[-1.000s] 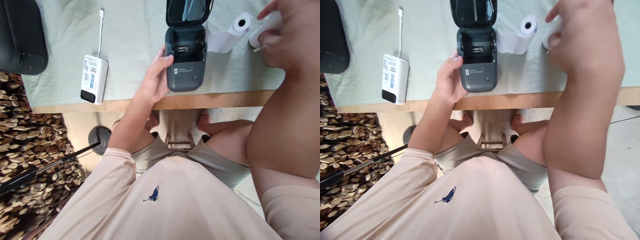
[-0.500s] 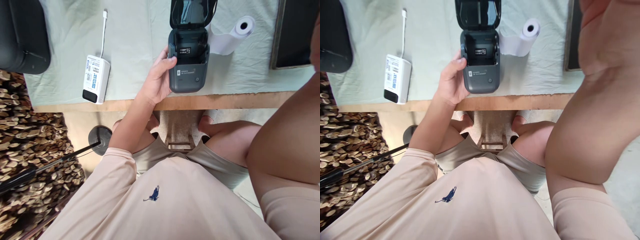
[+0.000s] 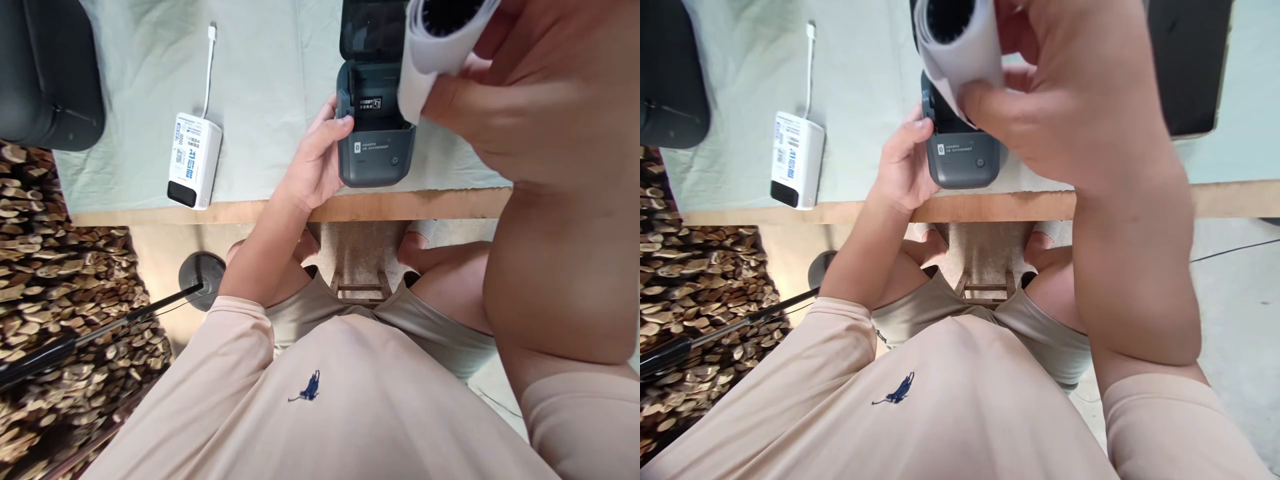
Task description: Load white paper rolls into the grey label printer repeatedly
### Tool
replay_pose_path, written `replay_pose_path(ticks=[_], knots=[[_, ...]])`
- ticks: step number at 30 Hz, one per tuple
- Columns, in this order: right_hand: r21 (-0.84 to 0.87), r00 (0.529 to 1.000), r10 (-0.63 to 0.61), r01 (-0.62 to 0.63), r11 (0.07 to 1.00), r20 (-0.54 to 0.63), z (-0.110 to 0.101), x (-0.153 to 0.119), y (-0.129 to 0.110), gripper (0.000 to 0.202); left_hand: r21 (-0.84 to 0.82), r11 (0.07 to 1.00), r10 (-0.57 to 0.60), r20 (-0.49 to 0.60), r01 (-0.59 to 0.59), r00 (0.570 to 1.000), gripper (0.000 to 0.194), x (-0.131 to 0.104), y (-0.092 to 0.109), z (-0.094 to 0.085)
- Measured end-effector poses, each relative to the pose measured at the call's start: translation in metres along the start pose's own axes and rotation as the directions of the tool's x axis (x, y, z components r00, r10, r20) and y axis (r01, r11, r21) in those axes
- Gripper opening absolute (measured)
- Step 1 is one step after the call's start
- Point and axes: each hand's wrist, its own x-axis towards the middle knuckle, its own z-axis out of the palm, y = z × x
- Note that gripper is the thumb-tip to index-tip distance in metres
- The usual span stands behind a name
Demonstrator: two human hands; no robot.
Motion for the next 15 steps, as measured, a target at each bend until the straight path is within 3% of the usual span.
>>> replay_pose_path(ticks=[4,7,12,15], knots=[[-0.074,0.989,-0.138,0.134,0.988,-0.048,0.011,0.004,0.005,0.03,0.022,0.999,0.049,0.013,-0.049,0.999,0.016,0.002,-0.002,-0.001],[-0.154,0.989,-0.139,0.13,0.98,-0.047,0.022,0.009,0.013,0.022,0.039,0.999,0.007,0.01,-0.007,1.0,0.023,0.001,-0.001,-0.001],[-0.323,0.997,-0.076,0.071,0.944,-0.002,0.032,0.017,0.024,0.026,0.032,0.999,-0.013,0.02,0.012,1.0,0.039,-0.001,-0.001,0.0],[-0.392,0.998,-0.037,0.051,0.919,0.043,0.03,0.019,0.027,0.019,0.042,0.999,-0.002,-0.001,0.002,1.0,0.037,0.0,-0.001,-0.001]])
